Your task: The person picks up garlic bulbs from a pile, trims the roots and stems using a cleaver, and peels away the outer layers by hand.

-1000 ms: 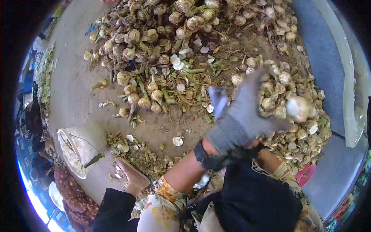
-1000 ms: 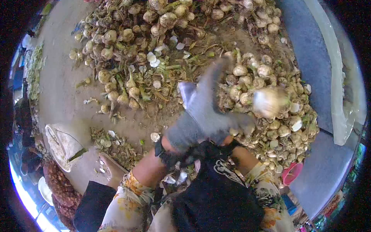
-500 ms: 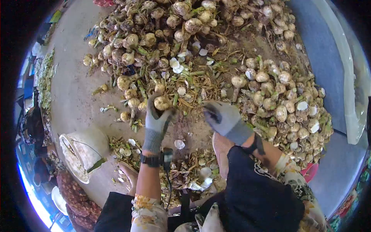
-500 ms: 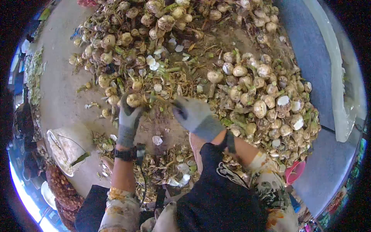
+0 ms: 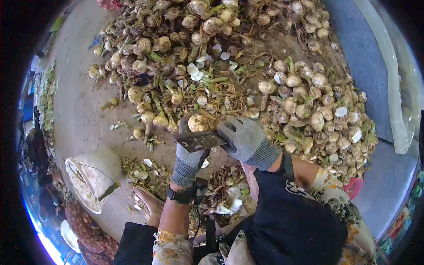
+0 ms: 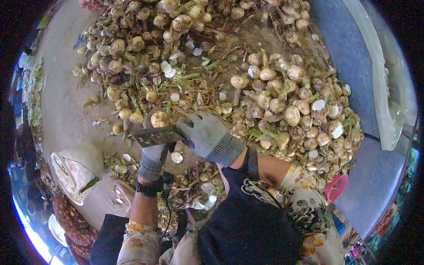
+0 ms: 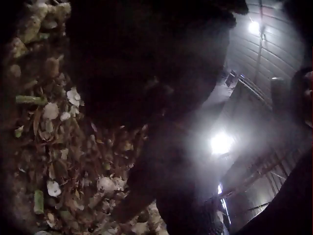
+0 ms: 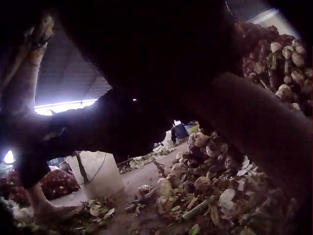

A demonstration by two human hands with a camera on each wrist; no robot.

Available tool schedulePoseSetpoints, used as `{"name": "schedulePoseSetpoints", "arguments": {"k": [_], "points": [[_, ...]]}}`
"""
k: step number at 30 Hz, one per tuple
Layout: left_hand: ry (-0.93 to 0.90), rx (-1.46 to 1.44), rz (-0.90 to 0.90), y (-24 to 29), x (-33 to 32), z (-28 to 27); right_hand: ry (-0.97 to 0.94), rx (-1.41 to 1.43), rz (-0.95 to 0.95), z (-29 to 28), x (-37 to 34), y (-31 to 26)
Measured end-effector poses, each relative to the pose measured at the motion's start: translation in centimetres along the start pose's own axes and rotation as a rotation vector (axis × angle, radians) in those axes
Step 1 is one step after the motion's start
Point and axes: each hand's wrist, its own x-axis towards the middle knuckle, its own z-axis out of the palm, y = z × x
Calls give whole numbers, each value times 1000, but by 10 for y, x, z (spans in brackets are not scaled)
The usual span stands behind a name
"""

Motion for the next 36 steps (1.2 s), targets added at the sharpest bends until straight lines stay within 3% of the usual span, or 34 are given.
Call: {"name": "schedulePoseSetpoints", "arguments": {"k": [4,10,14,17,19,20,21,24,26,27,28,33,36], "points": [[39,68,56,-7,-4,5,39,25,8,2,1,4],[125,-159,66,-8,-9,19,25,56,83,11,-4,10],[59,-236,-82,-25,-10,12,146,83,82,39,-10,20],[139,-369,-146,-15,-22,25,-28,92,62,34,-12,23],[226,-418,-204,7,-20,31,-230,67,372,45,-6,41],[-6,-423,-178,26,-26,26,-328,56,520,50,-3,50],[147,-412,-52,46,-36,45,-221,66,563,41,-6,55],[-18,-240,-83,43,-14,24,15,65,577,6,-7,61],[93,-94,81,6,7,13,97,-7,539,-8,-8,59],[146,56,125,2,13,6,117,105,550,-6,-10,59],[142,-51,94,-2,13,-1,130,226,559,1,-14,58],[215,117,109,-20,14,-4,236,707,534,29,-18,42],[264,48,104,-21,17,0,88,844,724,20,-11,27]]}}
